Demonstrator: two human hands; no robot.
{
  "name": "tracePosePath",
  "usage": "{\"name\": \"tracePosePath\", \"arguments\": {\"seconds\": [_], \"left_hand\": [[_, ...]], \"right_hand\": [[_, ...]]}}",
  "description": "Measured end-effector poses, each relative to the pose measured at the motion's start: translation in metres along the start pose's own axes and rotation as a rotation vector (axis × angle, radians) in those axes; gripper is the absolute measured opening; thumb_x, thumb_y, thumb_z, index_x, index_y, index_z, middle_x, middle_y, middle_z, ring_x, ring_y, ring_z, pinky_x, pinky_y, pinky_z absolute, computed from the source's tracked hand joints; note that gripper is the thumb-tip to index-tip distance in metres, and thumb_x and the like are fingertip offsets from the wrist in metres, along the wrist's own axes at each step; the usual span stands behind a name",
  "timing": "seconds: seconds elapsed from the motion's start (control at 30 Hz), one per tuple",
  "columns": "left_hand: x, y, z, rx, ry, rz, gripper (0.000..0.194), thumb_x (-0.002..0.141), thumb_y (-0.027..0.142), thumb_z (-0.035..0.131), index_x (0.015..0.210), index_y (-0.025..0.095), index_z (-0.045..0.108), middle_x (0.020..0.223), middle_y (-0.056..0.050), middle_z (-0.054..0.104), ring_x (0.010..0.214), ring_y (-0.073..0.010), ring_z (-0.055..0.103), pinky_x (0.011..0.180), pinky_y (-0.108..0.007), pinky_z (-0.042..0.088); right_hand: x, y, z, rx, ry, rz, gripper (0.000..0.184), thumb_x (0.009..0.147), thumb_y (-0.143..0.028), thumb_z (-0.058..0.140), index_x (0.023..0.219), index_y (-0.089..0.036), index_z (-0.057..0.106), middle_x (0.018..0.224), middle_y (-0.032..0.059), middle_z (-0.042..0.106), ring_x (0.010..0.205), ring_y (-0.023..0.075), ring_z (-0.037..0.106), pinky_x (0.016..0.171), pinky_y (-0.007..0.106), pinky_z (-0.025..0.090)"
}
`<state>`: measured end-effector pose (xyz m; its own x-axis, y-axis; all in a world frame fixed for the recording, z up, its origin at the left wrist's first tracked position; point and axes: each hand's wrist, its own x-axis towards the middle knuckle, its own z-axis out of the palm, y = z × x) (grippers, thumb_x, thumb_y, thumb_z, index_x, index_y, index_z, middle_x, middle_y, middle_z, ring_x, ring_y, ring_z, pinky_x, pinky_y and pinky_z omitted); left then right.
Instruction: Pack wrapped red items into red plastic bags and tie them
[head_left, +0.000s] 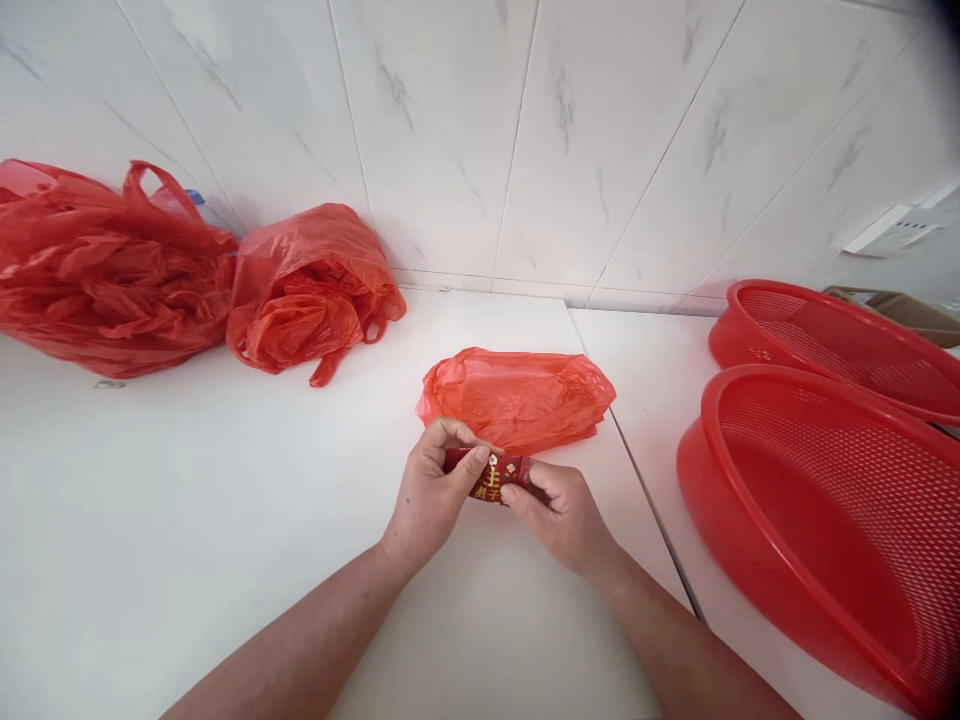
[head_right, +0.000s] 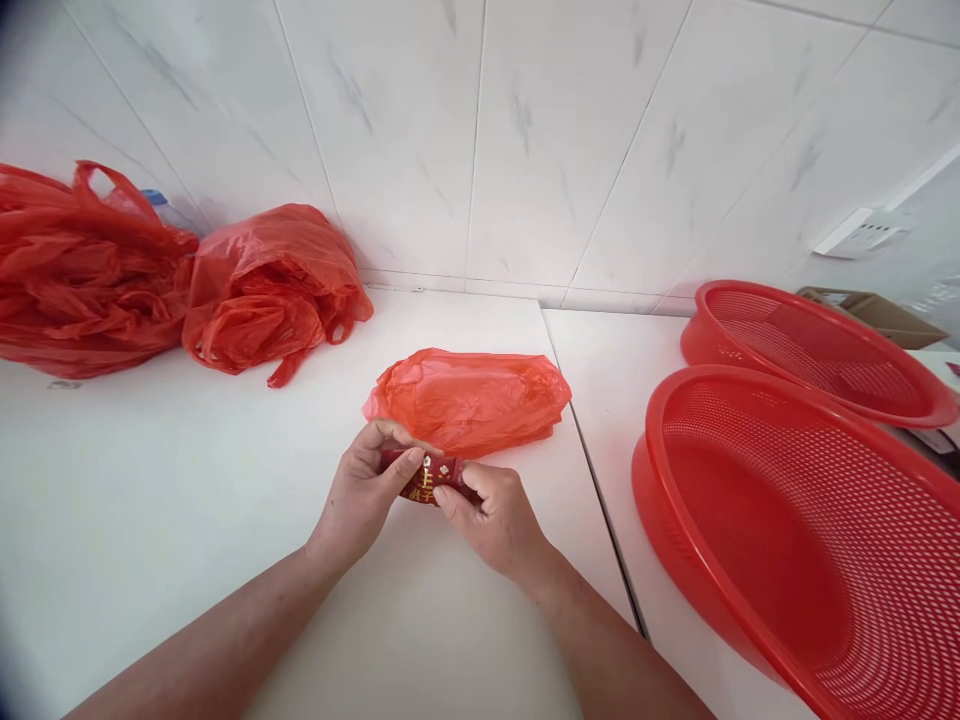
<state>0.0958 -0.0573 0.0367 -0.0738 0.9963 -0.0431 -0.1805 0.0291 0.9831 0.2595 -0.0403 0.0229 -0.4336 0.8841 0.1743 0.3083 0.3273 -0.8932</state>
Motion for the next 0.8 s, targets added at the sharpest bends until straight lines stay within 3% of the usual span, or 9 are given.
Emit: {"name": "tracePosePath", "arguments": {"seconds": [0.1, 0.23, 0.4, 0.53, 0.63, 0.8], "left_hand": [[0.001, 0.002, -0.002, 0.063, -0.095, -0.053, 0.038, 0.075, 0.033, 0.068, 0.107, 0.022, 0.051, 0.087, -0.002, 0.067, 0.074, -0.0158, 0.065, 0.068, -0.032, 0.055], [0.003, 0.001, -0.002, 0.052, -0.218, -0.095, 0.023, 0.074, 0.034, 0.070, 0.087, 0.016, 0.063, 0.075, -0.004, 0.066, 0.074, -0.0184, 0.065, 0.075, -0.036, 0.055], [0.000, -0.003, 0.000, -0.056, -0.250, -0.052, 0.018, 0.076, 0.032, 0.068, 0.076, 0.015, 0.063, 0.072, -0.004, 0.065, 0.072, -0.0175, 0.064, 0.073, -0.036, 0.055], [-0.002, -0.002, 0.001, 0.021, -0.218, -0.057, 0.022, 0.074, 0.035, 0.069, 0.068, 0.015, 0.061, 0.066, -0.002, 0.061, 0.064, -0.0145, 0.059, 0.063, -0.029, 0.051], [-0.001, -0.001, 0.000, 0.135, -0.153, -0.066, 0.026, 0.075, 0.040, 0.067, 0.067, 0.016, 0.062, 0.062, 0.000, 0.057, 0.056, -0.0104, 0.051, 0.054, -0.023, 0.043], [0.000, -0.002, -0.001, 0.155, -0.056, -0.037, 0.032, 0.080, 0.045, 0.059, 0.068, 0.016, 0.061, 0.059, 0.002, 0.050, 0.056, -0.0092, 0.043, 0.052, -0.021, 0.036]], "right_hand": [[0.000, -0.004, -0.001, -0.016, 0.030, -0.015, 0.020, 0.083, -0.030, 0.053, 0.071, -0.018, 0.063, 0.058, -0.0011, 0.056, 0.054, 0.0116, 0.049, 0.047, 0.022, 0.040], [0.001, -0.005, -0.003, -0.012, 0.031, -0.033, 0.019, 0.083, -0.029, 0.054, 0.071, -0.018, 0.063, 0.062, 0.0004, 0.058, 0.057, 0.0128, 0.052, 0.050, 0.024, 0.043], [0.001, -0.003, -0.003, 0.079, -0.013, -0.019, 0.023, 0.083, -0.030, 0.052, 0.064, -0.018, 0.055, 0.058, -0.0018, 0.051, 0.053, 0.0107, 0.046, 0.049, 0.023, 0.039], [0.001, 0.001, -0.007, 0.164, -0.026, -0.003, 0.024, 0.086, -0.038, 0.051, 0.072, -0.018, 0.055, 0.062, -0.0022, 0.049, 0.056, 0.0104, 0.044, 0.051, 0.023, 0.038], [0.002, 0.004, -0.012, 0.106, 0.061, 0.005, 0.034, 0.088, -0.041, 0.049, 0.063, -0.018, 0.046, 0.058, -0.0036, 0.039, 0.055, 0.0096, 0.037, 0.051, 0.023, 0.032], [0.003, 0.007, -0.018, 0.168, 0.130, 0.014, 0.040, 0.090, -0.039, 0.048, 0.058, -0.019, 0.036, 0.057, -0.0040, 0.032, 0.055, 0.0095, 0.031, 0.051, 0.024, 0.026]]}}
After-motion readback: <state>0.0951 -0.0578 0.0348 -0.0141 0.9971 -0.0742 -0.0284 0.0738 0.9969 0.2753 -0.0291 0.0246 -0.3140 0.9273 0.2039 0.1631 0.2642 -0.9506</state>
